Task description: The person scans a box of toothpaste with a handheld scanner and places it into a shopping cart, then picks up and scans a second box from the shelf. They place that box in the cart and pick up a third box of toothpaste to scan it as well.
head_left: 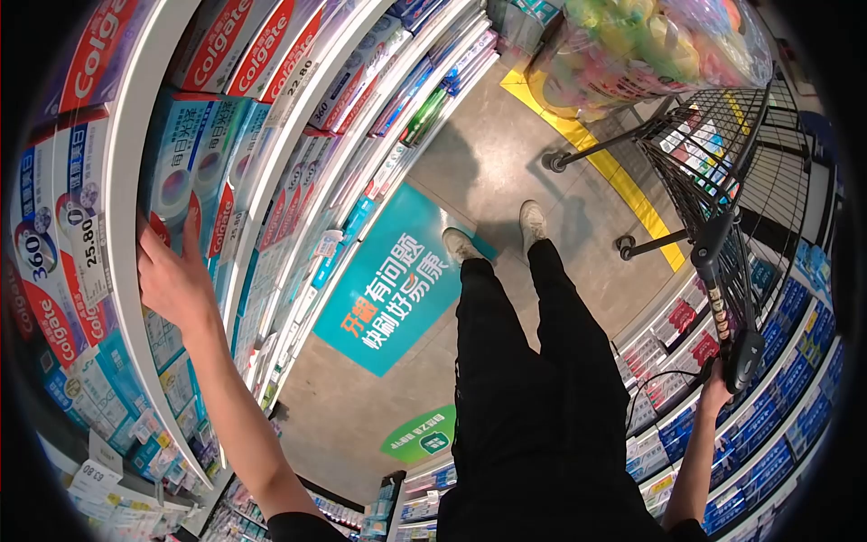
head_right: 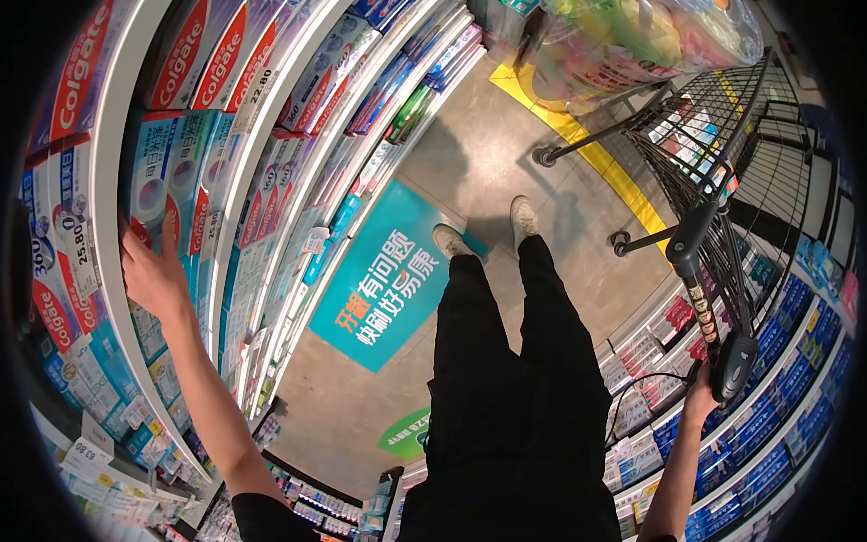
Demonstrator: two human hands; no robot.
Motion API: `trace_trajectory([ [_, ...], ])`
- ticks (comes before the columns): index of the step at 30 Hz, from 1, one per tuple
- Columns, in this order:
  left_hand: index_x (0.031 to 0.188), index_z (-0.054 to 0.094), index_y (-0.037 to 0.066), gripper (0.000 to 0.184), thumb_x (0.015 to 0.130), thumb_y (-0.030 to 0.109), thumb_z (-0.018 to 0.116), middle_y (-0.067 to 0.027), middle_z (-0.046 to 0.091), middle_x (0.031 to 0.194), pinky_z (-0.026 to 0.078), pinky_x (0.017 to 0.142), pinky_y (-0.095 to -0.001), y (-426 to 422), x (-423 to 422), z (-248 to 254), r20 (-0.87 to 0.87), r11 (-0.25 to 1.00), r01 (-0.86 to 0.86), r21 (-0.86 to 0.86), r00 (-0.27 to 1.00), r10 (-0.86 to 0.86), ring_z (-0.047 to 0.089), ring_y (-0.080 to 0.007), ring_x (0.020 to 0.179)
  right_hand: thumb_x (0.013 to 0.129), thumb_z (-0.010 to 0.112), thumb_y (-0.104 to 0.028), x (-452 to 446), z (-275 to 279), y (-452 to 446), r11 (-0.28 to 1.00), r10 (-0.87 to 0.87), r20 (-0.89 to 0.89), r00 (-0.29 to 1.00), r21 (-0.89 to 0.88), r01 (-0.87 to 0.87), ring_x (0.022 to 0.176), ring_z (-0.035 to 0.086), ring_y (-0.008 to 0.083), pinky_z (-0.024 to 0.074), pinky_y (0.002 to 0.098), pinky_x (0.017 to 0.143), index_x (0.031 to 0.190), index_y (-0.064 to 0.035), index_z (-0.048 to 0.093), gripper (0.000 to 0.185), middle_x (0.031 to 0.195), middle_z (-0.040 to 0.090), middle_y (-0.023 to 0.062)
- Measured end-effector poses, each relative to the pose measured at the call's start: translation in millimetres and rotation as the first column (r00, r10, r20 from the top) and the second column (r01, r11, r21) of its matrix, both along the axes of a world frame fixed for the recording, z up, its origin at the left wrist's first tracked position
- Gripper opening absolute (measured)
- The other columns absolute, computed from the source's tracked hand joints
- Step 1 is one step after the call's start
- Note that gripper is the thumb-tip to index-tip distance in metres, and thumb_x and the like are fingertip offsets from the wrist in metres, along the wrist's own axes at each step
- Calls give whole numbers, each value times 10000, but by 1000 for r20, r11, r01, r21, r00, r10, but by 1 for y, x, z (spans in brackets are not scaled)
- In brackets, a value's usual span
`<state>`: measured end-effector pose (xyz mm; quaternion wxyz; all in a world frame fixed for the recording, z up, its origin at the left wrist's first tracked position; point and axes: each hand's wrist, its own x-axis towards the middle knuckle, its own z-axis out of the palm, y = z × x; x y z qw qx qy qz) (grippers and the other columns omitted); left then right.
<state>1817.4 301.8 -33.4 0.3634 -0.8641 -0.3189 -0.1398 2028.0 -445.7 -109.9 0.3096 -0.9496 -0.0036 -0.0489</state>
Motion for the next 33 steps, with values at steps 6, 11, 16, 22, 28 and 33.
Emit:
trace_trajectory([
  [6,1353,448,100,649,847,453,651,-158,655,1036,536,663,-412,-1,4,1,-11,999,-43,-7,999,43,659,-313,859,816,570,10,-2,4,0,999,-47,-85,995,-18,45,709,542,126,458,287,635,1016,-4,602,204,872,597,22],
  [11,1372,425,96,673,850,462,641,-182,624,1138,539,708,-429,3,3,0,-14,990,-133,-55,991,132,643,-335,948,825,564,4,-3,4,-6,996,-76,-147,986,32,82,775,543,175,458,333,704,1053,9,580,229,933,600,55],
  [16,1391,402,92,695,854,467,636,-196,630,1129,540,720,-437,-6,13,4,-1,940,-264,-217,963,270,650,-353,936,830,580,0,-5,-1,-4,996,-75,-86,993,43,79,760,549,131,473,290,677,1078,-20,594,249,931,594,22],
  [22,1391,408,98,672,869,461,624,-203,658,1044,547,673,-448,-4,10,5,27,954,-203,-219,976,214,669,-367,841,832,572,11,-4,3,-3,998,-49,-107,993,21,51,777,548,130,473,289,692,1088,-17,593,258,942,593,25],
  [28,1317,490,88,605,873,479,611,-153,681,966,555,619,-427,-2,11,5,17,958,-208,-199,976,216,677,-332,773,831,564,21,-4,-1,-5,996,-62,-86,994,56,67,792,546,129,470,288,702,1094,-13,593,266,962,593,23],
  [33,1372,436,115,618,889,469,589,-175,645,1105,546,726,-436,-4,14,7,29,917,-271,-294,956,292,657,-352,912,830,569,11,-6,-2,-10,996,-76,-121,990,38,82,803,547,138,467,296,720,1107,-15,591,279,977,595,27],
])
